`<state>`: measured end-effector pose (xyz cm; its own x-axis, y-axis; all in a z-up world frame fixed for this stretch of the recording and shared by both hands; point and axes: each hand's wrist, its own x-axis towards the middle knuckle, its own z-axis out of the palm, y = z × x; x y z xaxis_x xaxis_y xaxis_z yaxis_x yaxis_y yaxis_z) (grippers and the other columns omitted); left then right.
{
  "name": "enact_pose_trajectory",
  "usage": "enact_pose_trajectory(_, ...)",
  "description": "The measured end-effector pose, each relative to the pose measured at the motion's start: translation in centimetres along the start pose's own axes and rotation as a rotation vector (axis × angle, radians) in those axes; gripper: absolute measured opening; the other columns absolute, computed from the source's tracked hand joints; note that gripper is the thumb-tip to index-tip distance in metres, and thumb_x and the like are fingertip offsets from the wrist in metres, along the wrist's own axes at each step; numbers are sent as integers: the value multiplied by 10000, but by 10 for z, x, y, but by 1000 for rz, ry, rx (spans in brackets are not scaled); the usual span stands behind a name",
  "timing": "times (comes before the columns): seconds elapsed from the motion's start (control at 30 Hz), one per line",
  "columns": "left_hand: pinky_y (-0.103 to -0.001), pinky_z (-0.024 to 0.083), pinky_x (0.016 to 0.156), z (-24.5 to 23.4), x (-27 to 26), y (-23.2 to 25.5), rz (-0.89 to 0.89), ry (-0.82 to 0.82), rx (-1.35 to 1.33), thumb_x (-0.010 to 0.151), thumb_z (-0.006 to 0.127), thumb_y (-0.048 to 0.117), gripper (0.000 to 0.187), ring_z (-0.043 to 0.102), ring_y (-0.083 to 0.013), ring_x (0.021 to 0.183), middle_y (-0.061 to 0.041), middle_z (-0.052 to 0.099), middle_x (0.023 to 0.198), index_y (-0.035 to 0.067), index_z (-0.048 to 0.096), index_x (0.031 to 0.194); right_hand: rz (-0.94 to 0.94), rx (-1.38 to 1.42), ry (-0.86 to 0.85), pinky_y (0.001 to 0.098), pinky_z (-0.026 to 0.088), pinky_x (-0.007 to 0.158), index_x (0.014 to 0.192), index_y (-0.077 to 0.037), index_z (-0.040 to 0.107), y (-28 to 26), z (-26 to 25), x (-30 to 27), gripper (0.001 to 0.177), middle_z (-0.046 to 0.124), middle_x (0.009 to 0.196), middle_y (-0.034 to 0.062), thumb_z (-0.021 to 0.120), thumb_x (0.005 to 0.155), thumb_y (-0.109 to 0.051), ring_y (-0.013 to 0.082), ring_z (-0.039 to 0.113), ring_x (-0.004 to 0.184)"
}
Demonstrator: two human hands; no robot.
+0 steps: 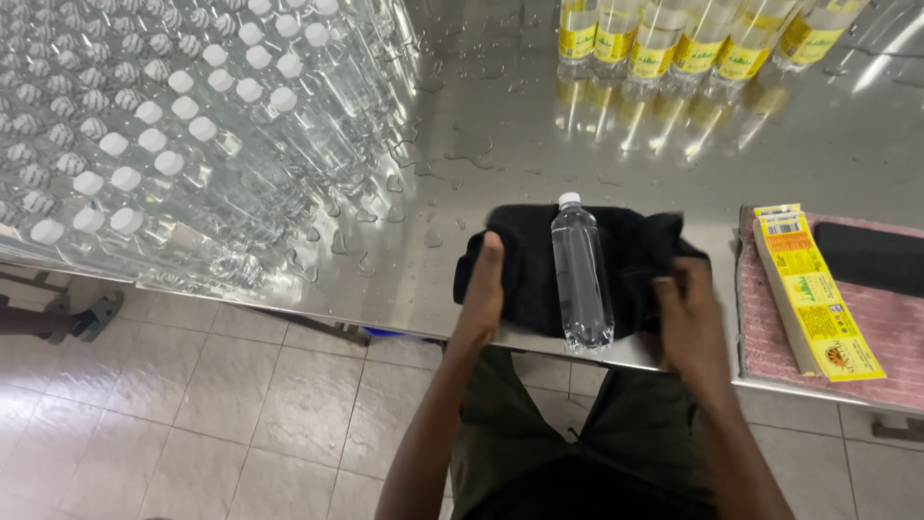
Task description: Manually applying adhesive labels to clear plastic bottles on a production line table.
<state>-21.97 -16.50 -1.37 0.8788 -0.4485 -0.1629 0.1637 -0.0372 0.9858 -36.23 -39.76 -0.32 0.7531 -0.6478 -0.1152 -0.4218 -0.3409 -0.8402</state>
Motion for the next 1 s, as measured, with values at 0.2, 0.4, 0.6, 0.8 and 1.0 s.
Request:
enact_pose_trajectory(0.2, -569, 487, 1170, -36, -15, 25, 42, 315, 315, 946, 650, 527, 936, 486, -421, 1528, -83, 178, 1853, 296, 191, 1728, -327, -15, 457, 496, 530, 898, 1419, 27, 570, -11, -33, -50, 289, 567, 1327, 252, 662, 1147, -8, 369, 630, 1145)
enact_pose_trajectory(0.4, -377, 533, 1170, -8, -27, -6, 630, 300, 594, 1133, 559, 98, 301, 682, -259, 1336, -107, 713, 1408, 90, 666, 1413, -440, 19, 102, 409, 564, 1084, 1617, -17, 434, -4, 39, -81, 869, 406, 1535, 224, 858, 882, -204, 299, 583, 1247)
enact_pose_trajectory(0.6, -617, 179, 1347, 8, -11, -40, 698, 16, 1280, 1173, 473, 311, 495, 240, -390, 1670, -97, 363, 1773, 104, 530, 1619, -548, -112, 140, 506, 549, 1073, 1732, -31, 213, -5, 70, -74, 1050, 391, 1577, 283, 851, 930, -260, 408, 505, 1409)
enact_pose_trajectory(0.8, -578, 157, 1345, 20, -24, -46, 617, 94, 1337, 1193, 400, 447, 574, 292, -409, 1641, -152, 383, 1766, 138, 480, 1670, -639, -168, 373, 550, 582, 977, 1657, 54, 440, -9, 85, -57, 916, 522, 1315, 304, 846, 899, -262, 457, 597, 1115)
enact_pose_trajectory(1.0, -557, 168, 1344, 18, -19, -45, 622, 98, 1335, 1179, 423, 469, 625, 314, -410, 1631, -170, 376, 1768, 76, 474, 1662, -683, -169, 435, 490, 567, 898, 1619, 29, 515, 1, 94, -51, 831, 538, 1290, 253, 808, 937, -344, 396, 587, 1066)
